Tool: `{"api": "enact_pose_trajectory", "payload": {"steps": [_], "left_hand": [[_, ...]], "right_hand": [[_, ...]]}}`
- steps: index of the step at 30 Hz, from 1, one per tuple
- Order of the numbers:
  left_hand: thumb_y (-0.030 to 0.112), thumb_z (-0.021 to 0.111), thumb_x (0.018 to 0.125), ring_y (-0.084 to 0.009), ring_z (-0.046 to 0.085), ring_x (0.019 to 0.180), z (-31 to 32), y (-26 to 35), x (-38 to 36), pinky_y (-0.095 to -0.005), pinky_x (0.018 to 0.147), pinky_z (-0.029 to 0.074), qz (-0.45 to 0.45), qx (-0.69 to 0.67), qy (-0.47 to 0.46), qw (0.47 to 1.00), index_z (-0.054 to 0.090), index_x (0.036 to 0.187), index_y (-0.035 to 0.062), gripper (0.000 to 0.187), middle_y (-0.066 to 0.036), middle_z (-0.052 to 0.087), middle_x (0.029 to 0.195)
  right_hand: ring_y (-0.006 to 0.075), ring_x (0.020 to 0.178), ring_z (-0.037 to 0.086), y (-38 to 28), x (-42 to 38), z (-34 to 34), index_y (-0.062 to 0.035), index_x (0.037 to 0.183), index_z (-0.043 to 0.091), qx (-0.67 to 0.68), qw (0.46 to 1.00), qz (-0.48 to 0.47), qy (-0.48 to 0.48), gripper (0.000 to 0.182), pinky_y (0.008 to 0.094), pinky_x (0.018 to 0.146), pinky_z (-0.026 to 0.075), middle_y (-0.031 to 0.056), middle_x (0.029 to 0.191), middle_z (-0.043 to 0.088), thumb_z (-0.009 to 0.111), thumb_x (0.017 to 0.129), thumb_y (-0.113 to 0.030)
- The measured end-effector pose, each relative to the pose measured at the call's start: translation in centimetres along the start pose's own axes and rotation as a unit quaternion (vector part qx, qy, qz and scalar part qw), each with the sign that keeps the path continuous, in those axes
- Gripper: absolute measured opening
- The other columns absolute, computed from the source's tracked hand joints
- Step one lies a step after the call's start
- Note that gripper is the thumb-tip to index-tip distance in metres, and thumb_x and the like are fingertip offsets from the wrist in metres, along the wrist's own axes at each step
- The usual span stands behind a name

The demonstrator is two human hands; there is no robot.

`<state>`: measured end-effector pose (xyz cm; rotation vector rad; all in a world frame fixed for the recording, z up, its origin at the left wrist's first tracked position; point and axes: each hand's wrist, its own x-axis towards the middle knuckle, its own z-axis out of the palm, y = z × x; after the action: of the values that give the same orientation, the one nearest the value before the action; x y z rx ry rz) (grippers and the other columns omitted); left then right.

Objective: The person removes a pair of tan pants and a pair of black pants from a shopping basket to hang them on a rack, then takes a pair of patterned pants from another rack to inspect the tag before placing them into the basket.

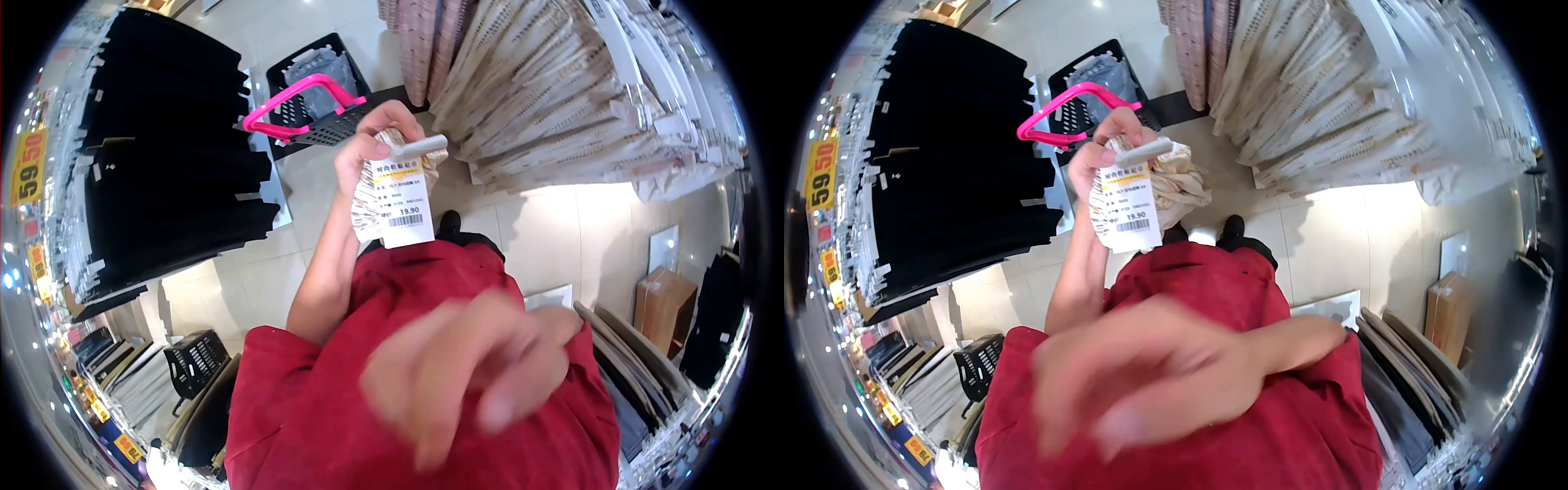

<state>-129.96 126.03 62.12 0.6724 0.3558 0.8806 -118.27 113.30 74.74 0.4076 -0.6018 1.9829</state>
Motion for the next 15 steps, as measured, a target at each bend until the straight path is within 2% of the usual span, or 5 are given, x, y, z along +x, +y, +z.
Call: {"api": "enact_pose_trajectory", "payload": {"steps": [2,5,9,12,15], "left_hand": [[0.024,0.053,0.058,-0.0219,0.057,0.064,0.3,-0.2,0.3,-0.0293,0.058,0.046,-0.004,0.006,-0.012,1.000,0.052,0.081,-0.0005,0.034,-0.014,0.058,0.073],[0.025,0.053,0.057,-0.0204,0.056,0.064,0.9,0.0,0.4,-0.0281,0.058,0.044,-0.005,0.017,-0.009,1.000,0.052,0.080,0.0006,0.034,-0.013,0.058,0.072],[0.025,0.052,0.055,-0.0199,0.054,0.065,1.0,0.3,0.5,-0.0274,0.059,0.044,0.004,0.039,0.010,0.999,0.053,0.079,0.0012,0.033,-0.012,0.057,0.072],[0.024,0.053,0.058,-0.0216,0.049,0.065,1.9,0.5,0.4,-0.0286,0.063,0.039,0.001,0.024,0.016,1.000,0.046,0.076,0.0032,0.028,-0.012,0.050,0.066],[0.023,0.053,0.058,-0.0205,0.049,0.065,2.0,0.4,0.4,-0.0286,0.061,0.039,0.005,0.026,0.016,1.000,0.047,0.076,0.0029,0.028,-0.011,0.049,0.066]], "right_hand": [[0.0172,0.085,0.049,2.3,1.1,2.8,0.0063,0.100,0.050,0.195,0.981,0.015,-0.017,0.019,0.0290,0.070,0.039,0.0101,0.096,0.048,0.051,0.092,-0.011],[0.0295,0.073,0.057,5.3,3.7,7.2,0.0028,0.116,0.052,0.381,0.897,-0.222,0.015,0.029,0.0308,0.062,0.049,0.0212,0.094,0.058,0.049,0.088,-0.006],[0.0307,0.071,0.056,7.0,4.1,10.8,0.0054,0.110,0.046,0.275,0.848,-0.425,0.155,0.019,0.0345,0.061,0.048,0.0298,0.096,0.055,0.044,0.092,0.000],[0.0289,0.067,0.054,6.4,3.0,10.6,0.0037,0.106,0.044,0.189,0.885,-0.384,0.184,0.014,0.0370,0.058,0.046,0.0321,0.093,0.053,0.045,0.094,-0.003],[0.0279,0.064,0.052,5.8,4.9,10.4,0.0017,0.106,0.043,0.181,0.847,-0.450,0.216,0.013,0.0376,0.056,0.043,0.0321,0.091,0.053,0.044,0.095,-0.005]]}}
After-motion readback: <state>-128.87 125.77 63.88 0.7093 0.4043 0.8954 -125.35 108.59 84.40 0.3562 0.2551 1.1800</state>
